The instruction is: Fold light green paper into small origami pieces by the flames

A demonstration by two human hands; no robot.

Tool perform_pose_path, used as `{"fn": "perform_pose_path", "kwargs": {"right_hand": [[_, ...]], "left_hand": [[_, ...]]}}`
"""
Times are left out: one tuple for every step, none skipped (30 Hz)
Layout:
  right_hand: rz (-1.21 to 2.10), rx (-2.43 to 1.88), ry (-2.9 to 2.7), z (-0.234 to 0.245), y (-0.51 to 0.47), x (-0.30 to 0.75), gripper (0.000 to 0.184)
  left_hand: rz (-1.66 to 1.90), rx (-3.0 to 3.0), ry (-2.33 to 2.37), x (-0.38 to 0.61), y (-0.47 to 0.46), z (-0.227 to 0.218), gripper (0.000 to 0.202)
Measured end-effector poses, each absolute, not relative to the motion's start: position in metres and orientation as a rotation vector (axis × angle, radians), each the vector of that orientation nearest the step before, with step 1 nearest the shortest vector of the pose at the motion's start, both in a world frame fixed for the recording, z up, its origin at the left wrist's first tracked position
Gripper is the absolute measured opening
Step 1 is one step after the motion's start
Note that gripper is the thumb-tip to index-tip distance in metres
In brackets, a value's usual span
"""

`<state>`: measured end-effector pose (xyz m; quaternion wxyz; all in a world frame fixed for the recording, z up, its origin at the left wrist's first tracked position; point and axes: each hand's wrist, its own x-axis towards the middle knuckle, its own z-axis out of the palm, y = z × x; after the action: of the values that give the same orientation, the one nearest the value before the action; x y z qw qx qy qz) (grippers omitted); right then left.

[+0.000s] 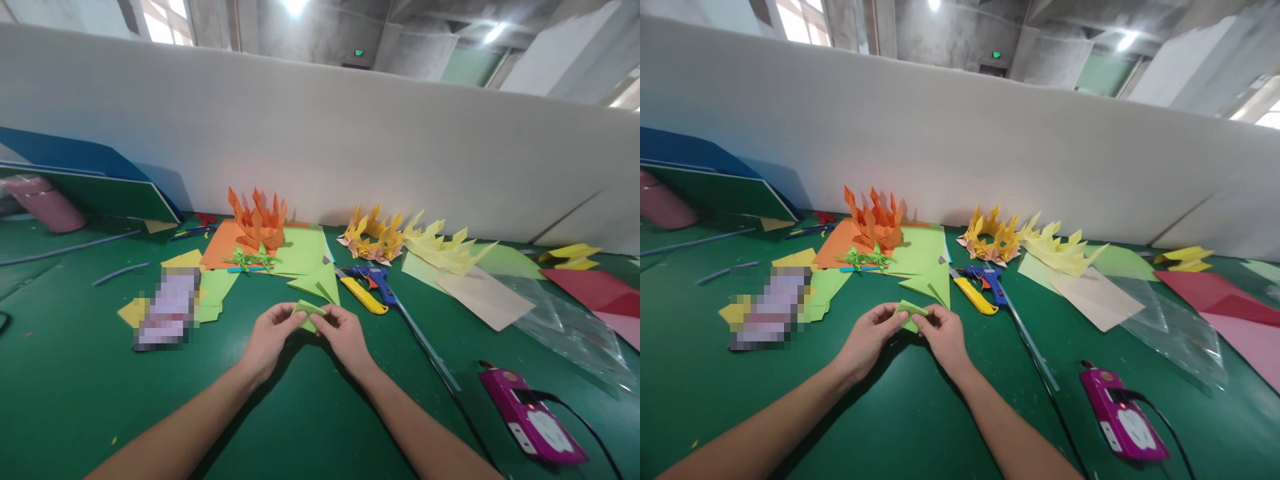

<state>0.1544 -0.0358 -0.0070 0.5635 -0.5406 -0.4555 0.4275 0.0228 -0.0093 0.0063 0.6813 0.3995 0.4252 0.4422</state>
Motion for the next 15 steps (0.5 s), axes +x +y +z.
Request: {"fn": "perform_pose_path", "kwargs": {"right_hand": [[1.017, -1.266, -1.077, -0.0067, -0.0358, 0.154, 0.02], [1.027, -1.261, -1.081, -0.0063, -0.0359, 0.1536, 0.02], [1.036, -1.256, -1.081, -0.006, -0.0361, 0.1532, 0.02], [1.041, -1.253, -1.082, -0.0058, -0.0363, 0.153, 0.02], [1.044, -1.251, -1.083, -0.0058, -0.0365, 0.1529, 0.02], [1.045, -1.249, -1.086, -0.0061, -0.0367, 0.1529, 0.02], [1.046, -1.246, -1.092, -0.0067, -0.0368, 0.1531, 0.021], [1.046, -1.245, -1.102, -0.0075, -0.0369, 0.1533, 0.021], [1.045, -1.247, -1.114, -0.0086, -0.0369, 0.1536, 0.021], [1.042, -1.249, -1.132, -0.0099, -0.037, 0.1538, 0.021], [1.034, -1.245, -1.152, -0.011, -0.0371, 0.1539, 0.02], [1.017, -1.237, -1.175, -0.0119, -0.0372, 0.1541, 0.019], [0.987, -1.225, -1.197, -0.0124, -0.0374, 0.1542, 0.017], [0.944, -1.209, -1.218, -0.0124, -0.0377, 0.1544, 0.017], [0.89, -1.191, -1.237, -0.0119, -0.0381, 0.1547, 0.018]], "left_hand": [[0.992, 0.886, 0.959, 0.0226, -0.0093, 0.006, 0.027], [0.996, 0.877, 0.961, 0.0224, -0.0092, 0.0058, 0.026], [1.002, 0.872, 0.962, 0.0222, -0.0091, 0.0058, 0.026], [1.012, 0.87, 0.964, 0.0221, -0.009, 0.0059, 0.026], [1.024, 0.871, 0.968, 0.0221, -0.009, 0.0064, 0.026], [1.039, 0.875, 0.975, 0.0221, -0.009, 0.007, 0.026], [1.052, 0.885, 0.985, 0.0221, -0.009, 0.0079, 0.026], [1.063, 0.903, 0.997, 0.0221, -0.009, 0.0088, 0.025], [1.072, 0.929, 1.01, 0.0219, -0.0089, 0.0098, 0.025], [1.078, 0.965, 1.023, 0.0216, -0.0087, 0.0107, 0.024], [1.083, 1.01, 1.035, 0.0212, -0.0083, 0.0115, 0.023], [1.087, 1.062, 1.048, 0.0207, -0.0079, 0.0122, 0.022], [1.089, 1.117, 1.061, 0.0201, -0.0075, 0.0128, 0.021], [1.092, 1.172, 1.074, 0.0197, -0.0071, 0.0132, 0.02], [1.092, 1.223, 1.088, 0.0193, -0.0068, 0.0135, 0.019]]}}
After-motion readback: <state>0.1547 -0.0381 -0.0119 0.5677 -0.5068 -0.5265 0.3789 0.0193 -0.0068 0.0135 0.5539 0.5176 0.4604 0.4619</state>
